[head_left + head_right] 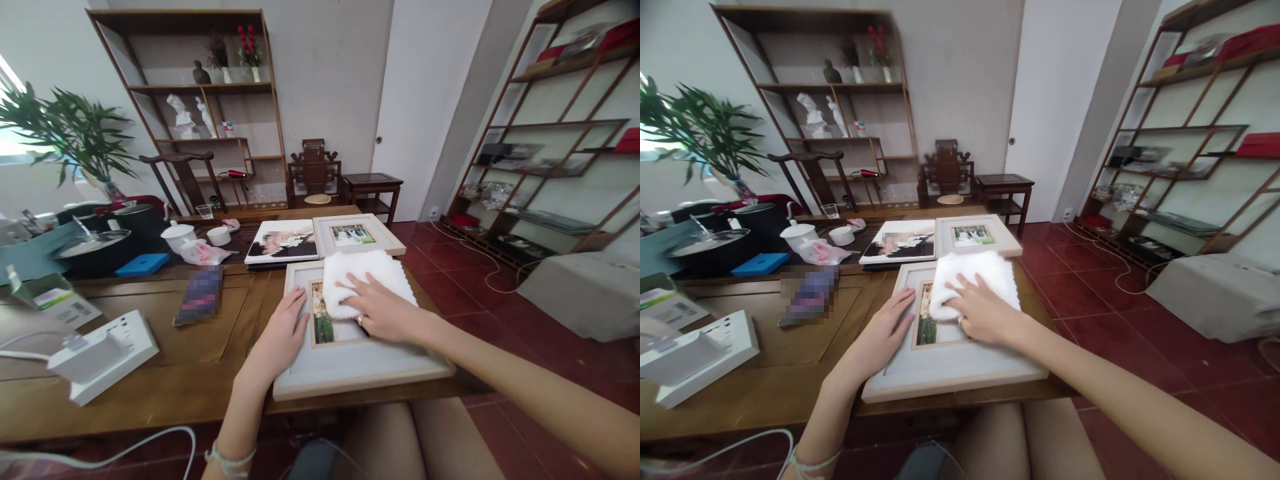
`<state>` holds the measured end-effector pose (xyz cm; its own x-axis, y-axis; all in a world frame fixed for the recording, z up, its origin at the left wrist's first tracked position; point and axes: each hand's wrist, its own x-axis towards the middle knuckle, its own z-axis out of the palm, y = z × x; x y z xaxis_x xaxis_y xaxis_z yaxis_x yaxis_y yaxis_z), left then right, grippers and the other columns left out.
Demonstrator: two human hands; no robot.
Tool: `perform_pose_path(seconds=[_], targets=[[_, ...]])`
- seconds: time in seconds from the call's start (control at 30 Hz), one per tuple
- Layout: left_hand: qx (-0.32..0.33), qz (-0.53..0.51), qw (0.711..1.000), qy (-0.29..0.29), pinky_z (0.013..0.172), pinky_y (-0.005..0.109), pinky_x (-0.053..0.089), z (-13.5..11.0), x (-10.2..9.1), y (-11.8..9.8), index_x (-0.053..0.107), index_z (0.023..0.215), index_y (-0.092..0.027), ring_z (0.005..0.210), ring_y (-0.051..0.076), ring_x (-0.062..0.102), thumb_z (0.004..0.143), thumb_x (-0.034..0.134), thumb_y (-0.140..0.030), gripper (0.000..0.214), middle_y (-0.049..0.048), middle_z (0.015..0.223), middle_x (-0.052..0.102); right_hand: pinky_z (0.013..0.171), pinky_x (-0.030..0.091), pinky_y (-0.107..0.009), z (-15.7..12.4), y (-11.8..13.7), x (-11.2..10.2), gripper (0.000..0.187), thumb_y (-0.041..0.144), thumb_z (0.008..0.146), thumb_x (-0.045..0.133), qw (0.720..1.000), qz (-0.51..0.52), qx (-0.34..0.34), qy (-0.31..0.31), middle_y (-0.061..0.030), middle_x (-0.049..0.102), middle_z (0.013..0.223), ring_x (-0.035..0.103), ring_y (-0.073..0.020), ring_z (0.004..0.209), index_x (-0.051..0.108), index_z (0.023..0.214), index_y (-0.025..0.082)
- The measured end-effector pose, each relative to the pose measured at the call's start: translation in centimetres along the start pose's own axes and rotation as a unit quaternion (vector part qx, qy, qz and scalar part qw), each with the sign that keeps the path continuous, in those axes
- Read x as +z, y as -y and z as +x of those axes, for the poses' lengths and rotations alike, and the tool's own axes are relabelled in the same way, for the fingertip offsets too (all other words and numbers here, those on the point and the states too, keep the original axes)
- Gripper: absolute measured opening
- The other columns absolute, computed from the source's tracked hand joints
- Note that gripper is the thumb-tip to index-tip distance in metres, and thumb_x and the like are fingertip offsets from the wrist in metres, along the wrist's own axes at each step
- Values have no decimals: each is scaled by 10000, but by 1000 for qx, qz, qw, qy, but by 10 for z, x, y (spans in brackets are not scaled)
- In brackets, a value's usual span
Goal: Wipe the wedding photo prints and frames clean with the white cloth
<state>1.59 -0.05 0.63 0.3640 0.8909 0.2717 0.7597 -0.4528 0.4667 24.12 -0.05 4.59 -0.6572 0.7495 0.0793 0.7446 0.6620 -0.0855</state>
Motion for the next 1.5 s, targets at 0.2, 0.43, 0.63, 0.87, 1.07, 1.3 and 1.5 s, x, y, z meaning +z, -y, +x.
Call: perform_pose_path(seconds=[0.2, 0.43, 0.63, 0.87, 1.07, 1.3, 1.5], targets=[[10, 6, 1000, 0, 1117, 420, 266, 0, 0, -1, 461, 1305, -84, 1340, 229, 340, 909, 340, -236, 441, 159, 1417, 418, 1026, 314, -466, -47, 48, -41, 525, 81, 710, 438, 978, 145, -65, 134, -105, 561, 1273, 370, -278, 1293, 587, 1192, 226], [12, -2, 1000, 1, 1118, 419, 267, 0, 0, -1, 473, 1300, -84, 1344, 226, 331, 914, 315, -219, 438, 153, 1417, 420, 905, 422, -447, -41, 55, -39, 440, 136, 716, 485, 980, 145, -44, 130, -131, 548, 1277, 509, -310, 1161, 614, 1125, 236], [0, -17, 1000, 1, 1124, 382, 250, -1, 0, 0, 474, 1303, -89, 1345, 203, 332, 926, 301, -241, 442, 141, 1424, 413, 1039, 282, -466, -1, 9, -17, 477, 138, 743, 497, 999, 22, -20, 14, -167, 530, 1287, 373, -293, 1281, 549, 1217, 169], [1, -28, 1000, -2, 1119, 400, 260, 0, -1, 1, 497, 1283, -86, 1342, 212, 337, 931, 292, -264, 444, 148, 1425, 411, 1035, 231, -555, 47, -14, -10, 547, 50, 723, 445, 998, -40, 4, -41, -199, 424, 1381, 263, -334, 1334, 508, 1262, 114], [22, -38, 999, -22, 1113, 400, 282, 0, 2, 4, 515, 1270, -115, 1328, 207, 363, 926, 302, -245, 424, 133, 1388, 465, 1059, 194, -560, 16, 26, 1, 530, 59, 702, 447, 999, 10, -43, 3, -187, 373, 1425, 226, -315, 1355, 568, 1213, 127], [13, -32, 999, -23, 1115, 421, 277, -1, 3, 4, 512, 1273, -112, 1331, 213, 358, 924, 303, -240, 426, 134, 1399, 451, 1024, 320, -396, -51, 54, -42, 503, 49, 659, 414, 981, 152, -56, 110, -87, 595, 1237, 393, -232, 1280, 649, 1069, 222], [7, -28, 999, -14, 1116, 406, 274, -1, 2, 2, 511, 1273, -101, 1330, 211, 358, 922, 303, -231, 428, 137, 1405, 441, 769, 460, -324, -44, 14, -59, 334, 115, 719, 426, 977, 174, 36, 118, -41, 673, 966, 606, -231, 920, 662, 928, 223]])
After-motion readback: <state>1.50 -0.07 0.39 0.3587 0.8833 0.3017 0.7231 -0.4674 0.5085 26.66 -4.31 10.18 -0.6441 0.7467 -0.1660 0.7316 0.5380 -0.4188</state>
